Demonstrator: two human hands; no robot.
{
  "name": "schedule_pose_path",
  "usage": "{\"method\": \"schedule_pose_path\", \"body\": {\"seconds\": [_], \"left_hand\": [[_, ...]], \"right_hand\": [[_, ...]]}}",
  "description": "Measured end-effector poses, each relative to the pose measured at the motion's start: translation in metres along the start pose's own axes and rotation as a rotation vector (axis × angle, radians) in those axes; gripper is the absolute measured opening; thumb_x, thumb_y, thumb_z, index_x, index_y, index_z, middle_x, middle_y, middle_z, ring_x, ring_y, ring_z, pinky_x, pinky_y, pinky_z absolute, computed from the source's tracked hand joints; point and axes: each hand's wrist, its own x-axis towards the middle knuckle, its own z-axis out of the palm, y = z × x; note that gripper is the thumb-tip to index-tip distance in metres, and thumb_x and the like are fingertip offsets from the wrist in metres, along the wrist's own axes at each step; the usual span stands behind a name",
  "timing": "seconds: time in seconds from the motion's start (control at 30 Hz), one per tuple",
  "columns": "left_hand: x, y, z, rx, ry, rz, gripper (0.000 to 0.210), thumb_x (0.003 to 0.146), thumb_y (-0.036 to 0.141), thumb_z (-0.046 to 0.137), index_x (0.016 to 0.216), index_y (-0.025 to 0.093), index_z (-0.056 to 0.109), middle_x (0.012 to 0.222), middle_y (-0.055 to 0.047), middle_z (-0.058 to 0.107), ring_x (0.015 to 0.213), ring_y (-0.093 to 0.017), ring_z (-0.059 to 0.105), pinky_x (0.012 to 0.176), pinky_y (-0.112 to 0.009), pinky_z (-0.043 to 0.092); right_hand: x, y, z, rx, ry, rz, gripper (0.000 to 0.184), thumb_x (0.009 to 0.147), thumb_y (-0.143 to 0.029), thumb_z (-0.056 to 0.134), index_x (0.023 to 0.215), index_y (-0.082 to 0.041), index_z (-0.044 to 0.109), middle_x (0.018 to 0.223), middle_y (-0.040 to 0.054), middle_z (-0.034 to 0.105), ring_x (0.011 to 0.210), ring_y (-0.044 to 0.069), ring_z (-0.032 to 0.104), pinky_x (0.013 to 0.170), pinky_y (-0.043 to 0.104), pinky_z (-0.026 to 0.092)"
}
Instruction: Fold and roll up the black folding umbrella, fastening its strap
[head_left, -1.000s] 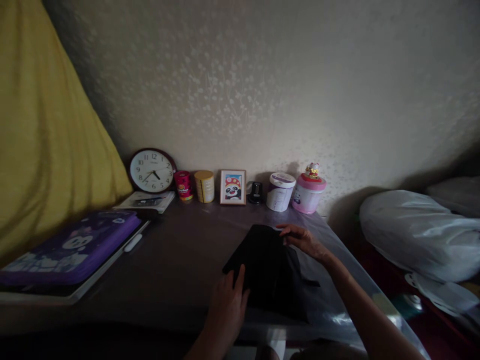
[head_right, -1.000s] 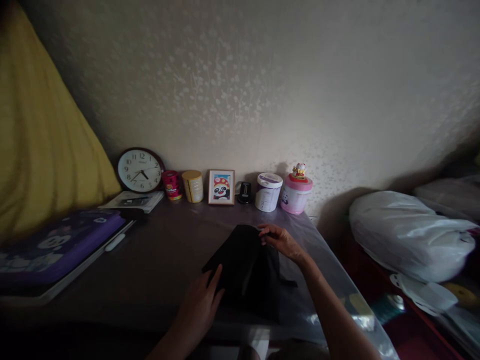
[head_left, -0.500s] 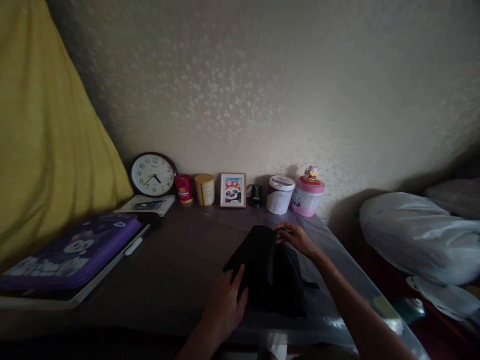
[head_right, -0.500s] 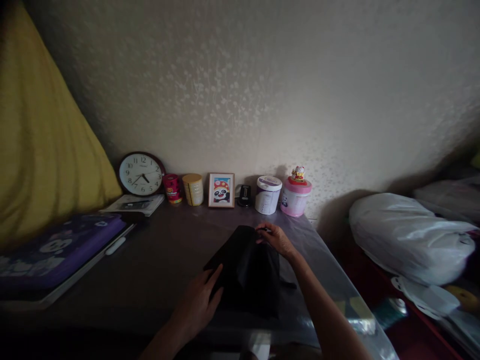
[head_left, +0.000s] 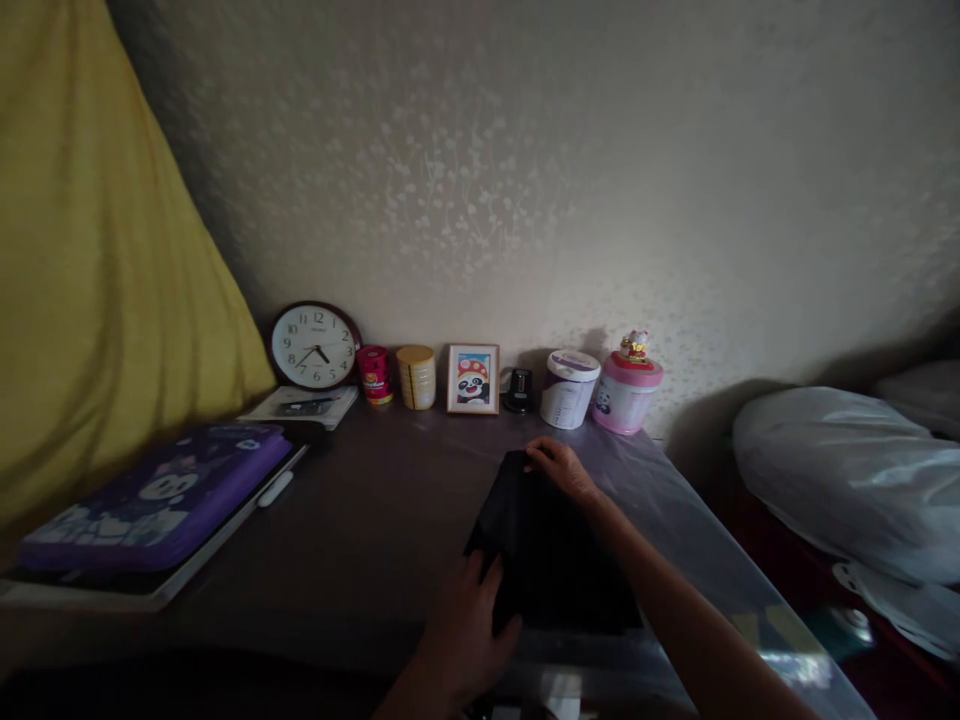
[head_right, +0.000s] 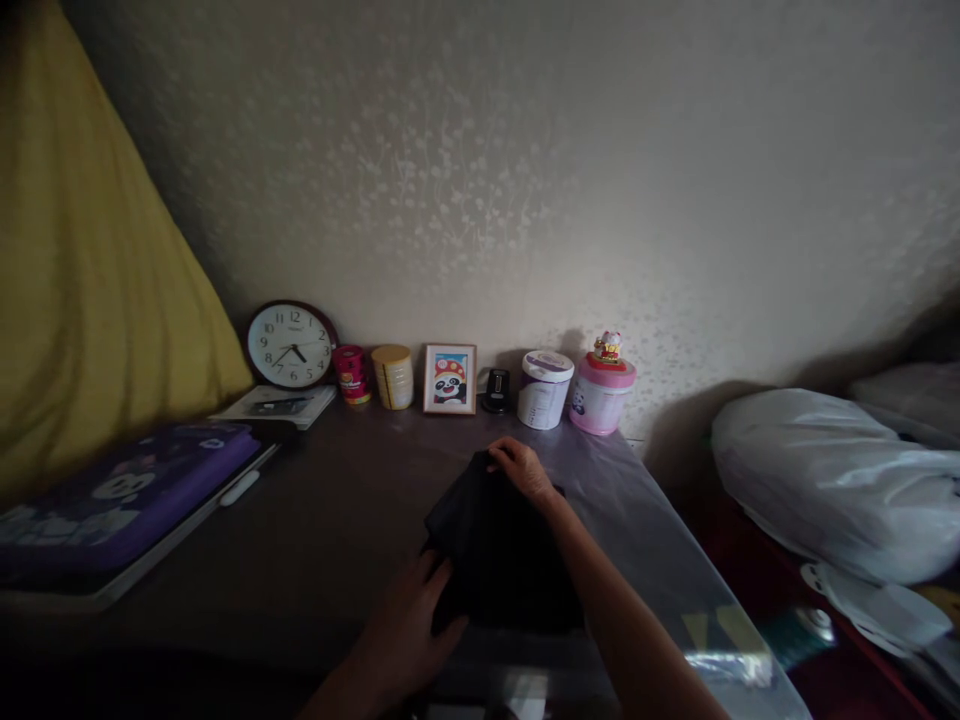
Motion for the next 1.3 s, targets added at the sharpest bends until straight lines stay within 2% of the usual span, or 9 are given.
{"method": "schedule_pose_path", "body": {"seconds": [0.27, 0.47, 0.63, 0.73, 0.83, 0.9, 1.0, 1.17, 1.3], "left_hand": [[-0.003, 0.008, 0.003, 0.048, 0.033, -0.001, 0.043, 0.073, 0.027, 0.049, 0.116, 0.020, 0.053, 0.114, -0.009, 0.058, 0.107, -0.028, 0.051, 0.093, -0.045, 0.041], [-0.007, 0.008, 0.016, 0.156, 0.042, -0.069, 0.048, 0.076, 0.027, 0.048, 0.120, 0.008, 0.050, 0.112, -0.016, 0.060, 0.102, -0.029, 0.054, 0.089, -0.044, 0.044], [-0.012, 0.006, 0.026, 0.301, 0.288, -0.040, 0.037, 0.078, 0.033, 0.051, 0.107, 0.012, 0.058, 0.110, -0.017, 0.059, 0.103, -0.030, 0.054, 0.085, -0.045, 0.046], [-0.011, 0.007, 0.020, 0.310, 0.371, 0.071, 0.042, 0.078, 0.026, 0.052, 0.119, 0.019, 0.052, 0.119, -0.014, 0.053, 0.109, -0.029, 0.051, 0.089, -0.047, 0.043], [-0.007, 0.006, 0.014, 0.318, 0.313, 0.206, 0.070, 0.073, 0.021, 0.055, 0.138, 0.028, 0.028, 0.144, -0.012, 0.028, 0.129, -0.032, 0.031, 0.098, -0.053, 0.034], [-0.004, 0.004, 0.015, 0.290, 0.232, 0.230, 0.077, 0.071, 0.025, 0.056, 0.140, 0.029, 0.022, 0.150, -0.008, 0.018, 0.134, -0.032, 0.020, 0.101, -0.056, 0.029], [-0.002, -0.001, 0.021, 0.232, 0.137, 0.207, 0.076, 0.073, 0.032, 0.054, 0.141, 0.027, 0.020, 0.148, -0.005, 0.023, 0.135, -0.030, 0.019, 0.104, -0.056, 0.025], [-0.005, -0.005, 0.028, 0.199, 0.105, 0.190, 0.077, 0.076, 0.033, 0.050, 0.143, 0.023, 0.012, 0.149, -0.005, 0.018, 0.135, -0.026, 0.019, 0.108, -0.053, 0.022], [-0.006, -0.004, 0.028, 0.180, 0.083, 0.164, 0.076, 0.079, 0.037, 0.049, 0.143, 0.022, 0.011, 0.149, -0.006, 0.017, 0.135, -0.027, 0.021, 0.108, -0.052, 0.022]], "right_hand": [[0.003, 0.000, 0.013, -0.290, -0.015, -0.076, 0.020, 0.086, -0.030, 0.046, 0.086, -0.019, 0.062, 0.074, 0.0007, 0.067, 0.068, 0.015, 0.064, 0.068, 0.026, 0.047], [0.007, -0.002, 0.019, -0.445, -0.020, -0.134, 0.019, 0.087, -0.027, 0.047, 0.085, -0.019, 0.064, 0.090, 0.0045, 0.065, 0.084, 0.016, 0.061, 0.078, 0.026, 0.044], [0.009, -0.005, 0.020, -0.607, -0.052, -0.150, 0.020, 0.090, -0.027, 0.045, 0.090, -0.019, 0.064, 0.094, 0.0040, 0.062, 0.084, 0.014, 0.060, 0.076, 0.023, 0.043], [0.010, -0.008, 0.020, -0.657, -0.087, -0.144, 0.020, 0.090, -0.027, 0.045, 0.090, -0.019, 0.064, 0.095, 0.0042, 0.062, 0.084, 0.014, 0.060, 0.075, 0.023, 0.043], [0.011, -0.010, 0.021, -0.680, -0.110, -0.150, 0.021, 0.090, -0.027, 0.044, 0.091, -0.020, 0.064, 0.096, 0.0048, 0.061, 0.085, 0.015, 0.060, 0.075, 0.023, 0.043], [0.013, -0.010, 0.022, -0.670, -0.113, -0.153, 0.020, 0.090, -0.026, 0.045, 0.090, -0.020, 0.064, 0.095, 0.0047, 0.061, 0.085, 0.015, 0.060, 0.075, 0.024, 0.043], [0.014, -0.008, 0.022, -0.570, -0.072, -0.186, 0.014, 0.087, -0.023, 0.049, 0.091, -0.020, 0.062, 0.094, 0.0043, 0.060, 0.083, 0.014, 0.060, 0.076, 0.024, 0.044], [-0.006, -0.012, 0.010, -0.361, 0.089, -0.287, 0.010, 0.085, -0.022, 0.052, 0.092, -0.018, 0.058, 0.093, 0.0044, 0.058, 0.066, 0.011, 0.058, 0.065, 0.025, 0.047], [-0.033, -0.021, 0.006, -0.393, -0.044, -0.484, 0.017, 0.089, -0.024, 0.046, 0.084, -0.019, 0.062, 0.085, 0.0047, 0.063, 0.083, 0.016, 0.059, 0.077, 0.029, 0.046]]}}
